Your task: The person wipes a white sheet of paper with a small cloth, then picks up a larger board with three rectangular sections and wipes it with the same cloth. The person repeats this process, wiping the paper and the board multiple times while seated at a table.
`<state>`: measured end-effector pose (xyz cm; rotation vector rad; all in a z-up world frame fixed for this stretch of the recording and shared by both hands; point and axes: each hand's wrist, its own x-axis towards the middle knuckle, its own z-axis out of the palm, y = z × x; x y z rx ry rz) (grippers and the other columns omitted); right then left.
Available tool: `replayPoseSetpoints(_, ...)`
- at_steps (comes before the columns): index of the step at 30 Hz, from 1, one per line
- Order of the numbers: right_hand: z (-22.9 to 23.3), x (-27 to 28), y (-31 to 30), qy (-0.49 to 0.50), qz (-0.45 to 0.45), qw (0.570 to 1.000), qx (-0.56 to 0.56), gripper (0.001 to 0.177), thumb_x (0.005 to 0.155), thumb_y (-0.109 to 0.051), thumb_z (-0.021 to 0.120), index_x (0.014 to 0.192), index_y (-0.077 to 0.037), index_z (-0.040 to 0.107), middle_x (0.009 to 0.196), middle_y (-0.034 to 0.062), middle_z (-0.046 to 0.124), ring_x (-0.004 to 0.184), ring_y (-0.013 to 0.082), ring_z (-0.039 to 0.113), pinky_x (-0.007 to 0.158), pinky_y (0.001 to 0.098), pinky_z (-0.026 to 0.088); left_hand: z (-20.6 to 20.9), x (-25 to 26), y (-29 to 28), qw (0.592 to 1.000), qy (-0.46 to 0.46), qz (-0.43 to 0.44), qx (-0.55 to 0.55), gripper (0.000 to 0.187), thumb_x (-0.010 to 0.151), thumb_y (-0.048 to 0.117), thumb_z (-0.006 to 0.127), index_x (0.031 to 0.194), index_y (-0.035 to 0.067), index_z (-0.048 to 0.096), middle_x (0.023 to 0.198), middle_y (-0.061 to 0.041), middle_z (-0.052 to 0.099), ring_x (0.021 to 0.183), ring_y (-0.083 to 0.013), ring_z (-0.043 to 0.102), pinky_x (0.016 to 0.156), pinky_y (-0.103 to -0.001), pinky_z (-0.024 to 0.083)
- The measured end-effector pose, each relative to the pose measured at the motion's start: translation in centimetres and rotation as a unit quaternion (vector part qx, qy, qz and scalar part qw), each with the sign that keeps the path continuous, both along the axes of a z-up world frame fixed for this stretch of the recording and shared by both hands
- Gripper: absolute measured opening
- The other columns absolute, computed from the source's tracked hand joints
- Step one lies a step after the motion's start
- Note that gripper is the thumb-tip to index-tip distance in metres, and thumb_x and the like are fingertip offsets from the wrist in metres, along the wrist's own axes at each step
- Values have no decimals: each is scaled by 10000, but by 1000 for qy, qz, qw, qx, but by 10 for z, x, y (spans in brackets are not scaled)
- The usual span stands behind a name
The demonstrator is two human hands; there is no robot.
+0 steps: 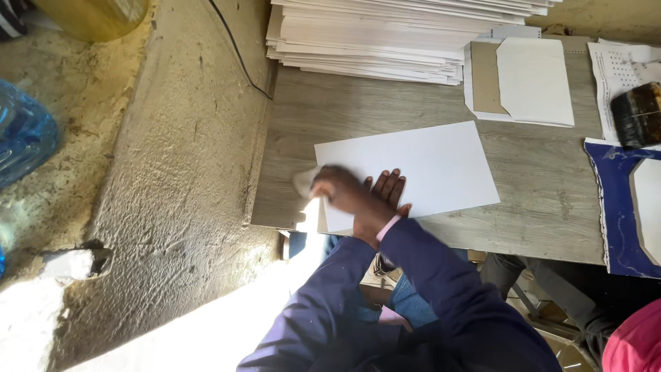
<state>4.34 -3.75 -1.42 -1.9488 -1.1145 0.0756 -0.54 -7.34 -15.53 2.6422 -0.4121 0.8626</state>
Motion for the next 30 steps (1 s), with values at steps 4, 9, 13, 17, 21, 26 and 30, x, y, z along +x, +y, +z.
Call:
replayPoseSetpoints(4, -128, 126, -122, -22, -110, 979, 171, 347, 870, 212, 645, 1098, -35, 731, 1159, 129, 678, 1170, 335, 667, 1082, 403, 480, 128, -37, 31, 942, 295, -33, 159, 472, 1119, 319, 441, 1554, 189, 574, 1596, -37, 567, 1592, -250, 369, 1401, -525, 109)
replayPoseSetpoints(9, -78, 140, -173, -8, -495, 836, -236, 186, 899, -227, 806, 1002, -300, 668, 1060, 0, 602, 959, 342, 732, 869, 525, 582, 156, -38, 33, 960, 268, -69, 41, 666, 1149, 484, 244, 1697, 117, 341, 1798, -120, 282, 1668, -299, 237, 1383, -553, 91)
replayPoseSetpoints(13, -83, 71, -55, -69, -331, 915, -220, 232, 884, 18, 742, 1072, -117, 749, 1101, 73, 699, 1105, 324, 754, 983, 435, 565, 88, -25, 15, 962, 257, -54, 70, 681, 1070, 521, 314, 1582, 134, 540, 1583, -88, 593, 1563, -306, 414, 1375, -573, 73)
replayPoseSetpoints(17, 12, 9, 12, 7, -104, 988, -118, 227, 837, 40, 738, 883, -183, 731, 884, -3, 660, 930, 276, 723, 867, 425, 554, 84, -21, 22, 981, 174, -32, 76, 688, 1087, 601, 264, 1654, 264, 460, 1761, -22, 384, 1606, -265, 358, 1335, -592, 125)
replayPoseSetpoints(21, -149, 142, -140, -273, -254, 923, -95, 195, 853, 41, 750, 1019, -55, 790, 1087, 190, 755, 1203, 401, 700, 1110, 500, 487, 109, -21, 78, 968, 223, -114, -1, 543, 1136, 437, 387, 1654, 292, 463, 1718, -70, 446, 1622, -293, 371, 1319, -615, 239)
replayPoseSetpoints(26, -58, 72, -300, -105, -535, 797, -259, 105, 1048, -284, 723, 1120, -208, 731, 1105, 70, 652, 1016, 351, 726, 860, 546, 597, 140, -5, 147, 967, 246, -27, 67, 603, 1147, 477, 282, 1688, 237, 398, 1767, -120, 351, 1627, -327, 339, 1328, -598, 203)
replayPoseSetpoints(30, -59, -7, -269, -16, -544, 815, -200, 79, 1063, -221, 684, 1137, -207, 707, 1048, 64, 640, 970, 368, 734, 840, 546, 590, 134, -7, 140, 978, 198, 6, 58, 575, 1156, 475, 299, 1657, 237, 450, 1736, -119, 403, 1599, -325, 385, 1304, -607, 238)
